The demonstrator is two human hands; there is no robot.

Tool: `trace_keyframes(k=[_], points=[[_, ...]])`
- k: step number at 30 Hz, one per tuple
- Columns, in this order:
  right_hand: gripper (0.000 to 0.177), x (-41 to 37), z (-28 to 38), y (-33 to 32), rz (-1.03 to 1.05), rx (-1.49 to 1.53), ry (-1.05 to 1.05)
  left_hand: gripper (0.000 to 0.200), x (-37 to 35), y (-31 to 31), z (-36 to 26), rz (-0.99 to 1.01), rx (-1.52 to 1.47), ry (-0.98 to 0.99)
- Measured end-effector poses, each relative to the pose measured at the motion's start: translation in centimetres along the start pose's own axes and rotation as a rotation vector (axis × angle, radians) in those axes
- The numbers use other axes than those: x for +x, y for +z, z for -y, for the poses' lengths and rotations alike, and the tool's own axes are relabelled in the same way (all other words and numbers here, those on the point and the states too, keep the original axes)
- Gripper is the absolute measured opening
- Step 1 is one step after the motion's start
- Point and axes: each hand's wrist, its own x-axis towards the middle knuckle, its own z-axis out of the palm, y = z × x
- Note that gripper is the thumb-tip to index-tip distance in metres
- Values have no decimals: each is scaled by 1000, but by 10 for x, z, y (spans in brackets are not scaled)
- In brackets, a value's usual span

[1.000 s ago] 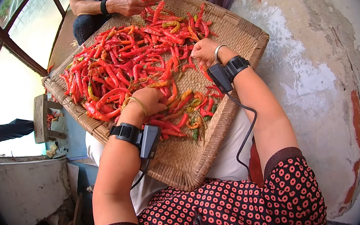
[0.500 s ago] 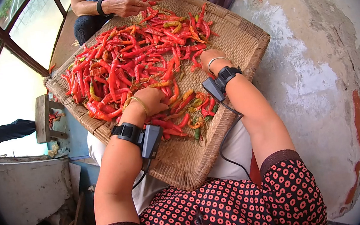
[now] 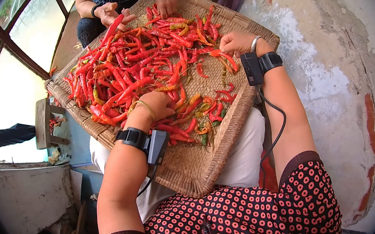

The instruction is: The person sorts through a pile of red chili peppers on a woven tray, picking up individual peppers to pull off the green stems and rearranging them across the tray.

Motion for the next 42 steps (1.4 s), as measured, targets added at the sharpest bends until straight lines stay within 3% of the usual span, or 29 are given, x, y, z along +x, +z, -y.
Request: trace_keyframes(k=[6, 8, 12, 14, 16, 22, 24, 29, 38, 40, 41, 42], points=[[9, 2, 15, -19, 16, 47, -67, 26, 1, 0, 1, 11, 14, 0], [9, 12, 10, -21, -8, -355, 34, 26, 1, 1, 0, 12, 15, 1], [9, 15, 1, -16, 13, -255, 18, 26, 0, -2, -1, 4, 22, 1], [9, 17, -2, -10, 22, -373, 51, 26, 0, -1, 0, 17, 17, 5], [10, 13, -1, -7, 35, 49, 19, 26, 1, 0, 1, 14, -5, -2], [10, 19, 18, -12, -25, 97, -42, 25, 3, 2, 2, 12, 30, 1], [9, 32, 20, -11, -278, 706, -440, 25, 2, 2, 2, 3, 27, 6], [7, 50, 21, 7, -448, 840, -492, 25, 3, 2, 3, -7, 25, 21], [5, 44, 15, 39, -101, 674, -253, 29, 0, -1, -2, -29, 11, 30], [4, 42, 15, 48, -19, 634, -236, 31, -3, -9, -10, -233, -16, -13], [5, 41, 14, 54, 2, 647, -244, 31, -6, -15, -15, -234, -15, -15], [5, 40, 14, 60, 24, 661, -251, 32, -8, -22, -19, -371, -177, -88]])
